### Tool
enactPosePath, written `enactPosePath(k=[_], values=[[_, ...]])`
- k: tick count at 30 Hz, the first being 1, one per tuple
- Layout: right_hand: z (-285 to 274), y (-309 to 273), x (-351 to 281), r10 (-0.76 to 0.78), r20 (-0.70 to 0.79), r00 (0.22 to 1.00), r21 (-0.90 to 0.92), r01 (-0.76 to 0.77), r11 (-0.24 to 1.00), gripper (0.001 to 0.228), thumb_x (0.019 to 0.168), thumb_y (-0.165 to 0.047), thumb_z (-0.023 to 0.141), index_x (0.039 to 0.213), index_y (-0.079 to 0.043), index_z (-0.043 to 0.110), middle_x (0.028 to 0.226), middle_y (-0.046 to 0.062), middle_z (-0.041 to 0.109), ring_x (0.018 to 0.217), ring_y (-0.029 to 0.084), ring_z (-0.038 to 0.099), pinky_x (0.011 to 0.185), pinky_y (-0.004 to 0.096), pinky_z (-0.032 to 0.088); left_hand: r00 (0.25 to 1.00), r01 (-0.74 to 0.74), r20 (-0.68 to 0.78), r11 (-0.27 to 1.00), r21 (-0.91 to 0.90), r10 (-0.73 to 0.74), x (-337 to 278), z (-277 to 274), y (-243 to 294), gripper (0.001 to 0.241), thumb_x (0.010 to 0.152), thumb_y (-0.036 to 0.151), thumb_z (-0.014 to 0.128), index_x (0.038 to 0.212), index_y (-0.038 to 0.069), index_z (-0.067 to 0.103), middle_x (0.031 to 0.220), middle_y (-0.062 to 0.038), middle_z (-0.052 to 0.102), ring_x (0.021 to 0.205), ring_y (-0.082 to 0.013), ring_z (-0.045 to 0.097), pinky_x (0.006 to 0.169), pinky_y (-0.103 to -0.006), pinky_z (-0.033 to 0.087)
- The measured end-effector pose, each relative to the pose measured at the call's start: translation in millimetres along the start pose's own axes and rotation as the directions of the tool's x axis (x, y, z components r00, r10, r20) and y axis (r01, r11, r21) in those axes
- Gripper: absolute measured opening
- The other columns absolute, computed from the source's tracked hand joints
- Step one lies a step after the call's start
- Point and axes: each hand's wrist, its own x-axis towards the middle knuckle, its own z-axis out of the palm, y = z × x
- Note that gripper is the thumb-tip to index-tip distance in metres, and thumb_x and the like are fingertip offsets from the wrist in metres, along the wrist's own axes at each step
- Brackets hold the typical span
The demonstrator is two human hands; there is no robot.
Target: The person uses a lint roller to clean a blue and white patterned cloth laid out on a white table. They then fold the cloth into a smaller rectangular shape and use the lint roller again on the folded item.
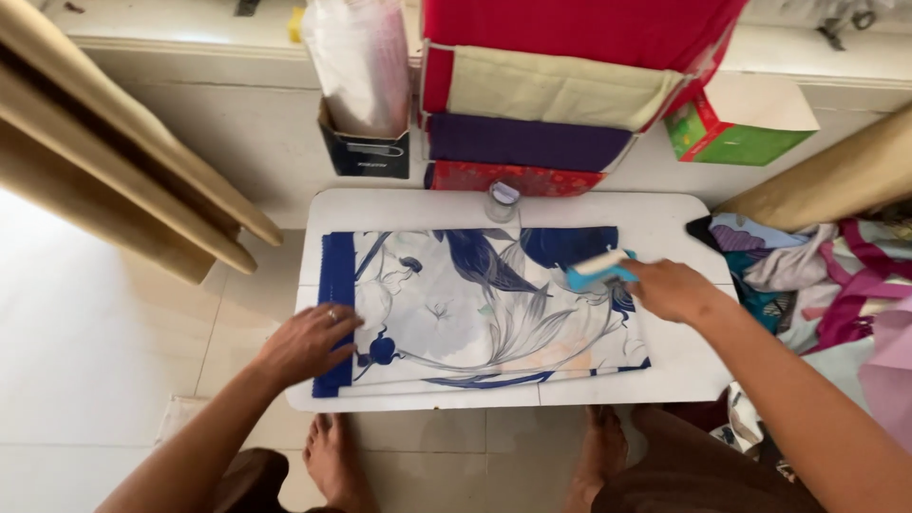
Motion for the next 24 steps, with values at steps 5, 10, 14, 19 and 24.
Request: enactPosePath(k=[5, 10, 14, 19, 24], values=[[9, 51, 15, -0.075, 0.005, 0.997, -0.152, 0.075, 0.986, 0.043, 0.098, -0.024, 0.051, 0.14, -0.035, 0.057, 0.123, 0.019, 0.074, 0.111, 0.045, 0.073, 0.098, 0.053, 0.058, 0.984, 0.147, 0.08, 0.982, 0.119, -0.157, -2, -18, -9, 0.082, 0.082, 0.055, 0.074, 0.152, 0.027, 0.042, 0.157, -0.007, 0.041, 0.148, -0.0284, 0.038, 0.116, -0.0488, 0.04], [-20, 6, 8, -0.228, -0.087, 0.97, 0.02, 0.23, 0.973, 0.046, 0.1, -0.016, 0.049, 0.143, -0.032, 0.055, 0.125, 0.02, 0.071, 0.112, 0.05, 0.068, 0.096, 0.058, 0.056, 0.949, 0.274, 0.128, 0.955, 0.117, -0.288, 0, -27, -29, 0.082, 0.082, 0.074, 0.064, 0.145, 0.025, 0.049, 0.147, -0.004, 0.051, 0.139, -0.0235, 0.051, 0.12, -0.049, 0.038], [-4, -4, 47, -0.311, -0.027, 0.95, 0.055, 0.312, 0.948, 0.045, 0.101, -0.022, 0.05, 0.145, -0.032, 0.056, 0.124, 0.015, 0.072, 0.115, 0.043, 0.068, 0.099, 0.055, 0.055, 0.933, 0.323, 0.126, 0.94, 0.114, -0.336, -2, -24, -44, 0.061, 0.093, 0.061, 0.059, 0.14, 0.022, 0.052, 0.143, -0.003, 0.053, 0.137, -0.0223, 0.054, 0.116, -0.0459, 0.043], [-27, -89, 65, -0.465, -0.024, 0.885, 0.095, 0.465, 0.88, 0.048, 0.099, -0.021, 0.053, 0.146, -0.031, 0.055, 0.121, 0.02, 0.071, 0.117, 0.046, 0.064, 0.099, 0.056, 0.053, 0.921, 0.374, 0.092, 0.925, 0.074, -0.38, -6, -9, -58, 0.044, 0.096, 0.058, 0.057, 0.122, 0.023, 0.062, 0.126, -0.002, 0.062, 0.123, -0.0214, 0.062, 0.107, -0.0449, 0.049], [-20, -170, 107, -0.591, -0.016, 0.807, 0.092, 0.59, 0.802, 0.045, 0.101, -0.033, 0.053, 0.145, -0.036, 0.057, 0.122, 0.018, 0.069, 0.119, 0.041, 0.064, 0.102, 0.054, 0.05, 0.959, 0.251, -0.164, 0.963, 0.103, -0.232, -3, 14, -56, 0.032, 0.091, 0.05, 0.067, 0.1, 0.019, 0.068, 0.111, -0.005, 0.064, 0.118, -0.0266, 0.063, 0.102, -0.0465, 0.049]])
